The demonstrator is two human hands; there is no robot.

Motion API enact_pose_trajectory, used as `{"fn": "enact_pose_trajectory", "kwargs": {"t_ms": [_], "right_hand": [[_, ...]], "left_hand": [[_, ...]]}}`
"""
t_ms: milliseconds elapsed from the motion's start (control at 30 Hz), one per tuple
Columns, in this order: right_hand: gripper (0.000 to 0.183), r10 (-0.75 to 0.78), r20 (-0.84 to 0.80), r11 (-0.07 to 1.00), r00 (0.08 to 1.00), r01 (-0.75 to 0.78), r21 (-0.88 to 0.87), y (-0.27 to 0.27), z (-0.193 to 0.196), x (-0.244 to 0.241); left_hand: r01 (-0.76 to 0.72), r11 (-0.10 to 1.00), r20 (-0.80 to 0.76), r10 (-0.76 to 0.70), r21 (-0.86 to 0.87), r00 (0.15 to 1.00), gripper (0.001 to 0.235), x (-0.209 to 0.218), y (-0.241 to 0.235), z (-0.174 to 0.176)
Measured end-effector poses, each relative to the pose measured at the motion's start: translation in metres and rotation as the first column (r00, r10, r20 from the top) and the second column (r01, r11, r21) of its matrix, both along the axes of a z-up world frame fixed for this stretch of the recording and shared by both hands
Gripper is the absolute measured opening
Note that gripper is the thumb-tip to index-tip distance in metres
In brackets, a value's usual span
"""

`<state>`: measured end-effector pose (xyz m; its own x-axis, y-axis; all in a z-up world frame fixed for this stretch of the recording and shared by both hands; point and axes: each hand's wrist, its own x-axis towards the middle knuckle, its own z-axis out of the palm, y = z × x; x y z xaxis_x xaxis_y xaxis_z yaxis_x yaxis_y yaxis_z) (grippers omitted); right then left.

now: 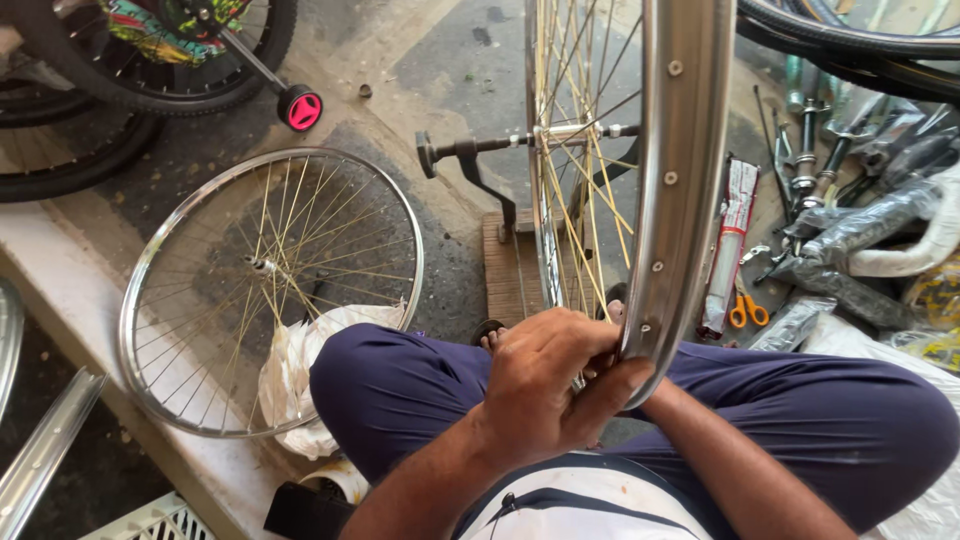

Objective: The person sits on the ground and works on a bicycle wheel, using a small tool to tighten the spokes. They rotate the wheel periodically to access different sections and continue the tightening process.

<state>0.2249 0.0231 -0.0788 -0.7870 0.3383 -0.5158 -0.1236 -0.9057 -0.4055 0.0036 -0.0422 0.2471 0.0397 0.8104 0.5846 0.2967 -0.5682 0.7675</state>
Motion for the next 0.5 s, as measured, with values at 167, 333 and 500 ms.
{"fn": "enact_pose_trajectory", "kwargs": {"t_ms": [167, 333, 500], "right_hand": [[0.056, 0.002, 0.038, 1.000, 0.999, -0.003, 0.027, 0.006, 0.002, 0.010], [0.056, 0.015, 0.082, 0.996, 0.997, -0.023, 0.088, 0.014, 0.005, 0.012], [0.055, 0.016, 0.181, 0.977, 0.983, -0.053, 0.206, 0.003, 0.011, 0.003]], "left_hand": [[-0.048, 0.998, 0.033, 0.047, 0.031, 0.998, 0.023, 0.006, 0.002, 0.008], [-0.050, 0.999, 0.038, 0.050, 0.011, 0.998, 0.023, 0.006, 0.004, 0.012], [-0.029, 0.999, 0.027, 0.029, -0.017, 0.999, 0.021, 0.007, -0.001, 0.005]]}}
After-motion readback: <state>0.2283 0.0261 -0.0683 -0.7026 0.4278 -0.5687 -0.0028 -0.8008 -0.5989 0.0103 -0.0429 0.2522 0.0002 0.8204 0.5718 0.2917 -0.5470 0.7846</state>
